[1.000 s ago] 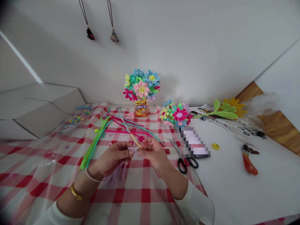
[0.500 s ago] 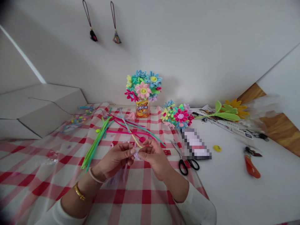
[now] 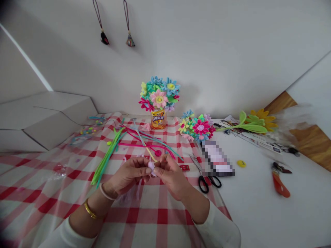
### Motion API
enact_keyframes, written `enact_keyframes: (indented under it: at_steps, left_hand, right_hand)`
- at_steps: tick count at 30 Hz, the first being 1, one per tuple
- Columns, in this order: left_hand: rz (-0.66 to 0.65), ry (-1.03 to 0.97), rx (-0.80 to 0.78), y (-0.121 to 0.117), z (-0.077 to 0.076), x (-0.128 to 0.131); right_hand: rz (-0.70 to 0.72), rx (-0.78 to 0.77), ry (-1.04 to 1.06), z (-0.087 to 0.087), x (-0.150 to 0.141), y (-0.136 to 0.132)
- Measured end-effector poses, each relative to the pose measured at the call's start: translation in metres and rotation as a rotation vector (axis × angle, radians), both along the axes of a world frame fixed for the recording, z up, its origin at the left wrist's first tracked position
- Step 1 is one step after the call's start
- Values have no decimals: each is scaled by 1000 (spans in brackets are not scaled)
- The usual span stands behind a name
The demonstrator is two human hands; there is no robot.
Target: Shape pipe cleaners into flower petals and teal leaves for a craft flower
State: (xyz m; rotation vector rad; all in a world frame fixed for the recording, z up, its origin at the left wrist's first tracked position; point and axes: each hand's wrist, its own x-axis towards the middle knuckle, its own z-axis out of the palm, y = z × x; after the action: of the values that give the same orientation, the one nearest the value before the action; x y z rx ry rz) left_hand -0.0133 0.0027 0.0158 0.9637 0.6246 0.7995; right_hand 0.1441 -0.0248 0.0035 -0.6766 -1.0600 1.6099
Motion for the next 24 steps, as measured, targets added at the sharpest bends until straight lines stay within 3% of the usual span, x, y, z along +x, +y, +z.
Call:
enact_keyframes:
  at_steps: [8, 15, 24]
  left_hand:
    - [-88, -11, 36, 0, -2, -4]
    - [-17, -60, 26, 1, 0, -3]
    - [-73, -13, 16, 0, -1, -2]
  right_hand:
    - [91, 1, 42, 0, 0, -1]
    - [65, 11, -38, -3, 4, 1]
    - [55, 11, -84, -4, 6, 3]
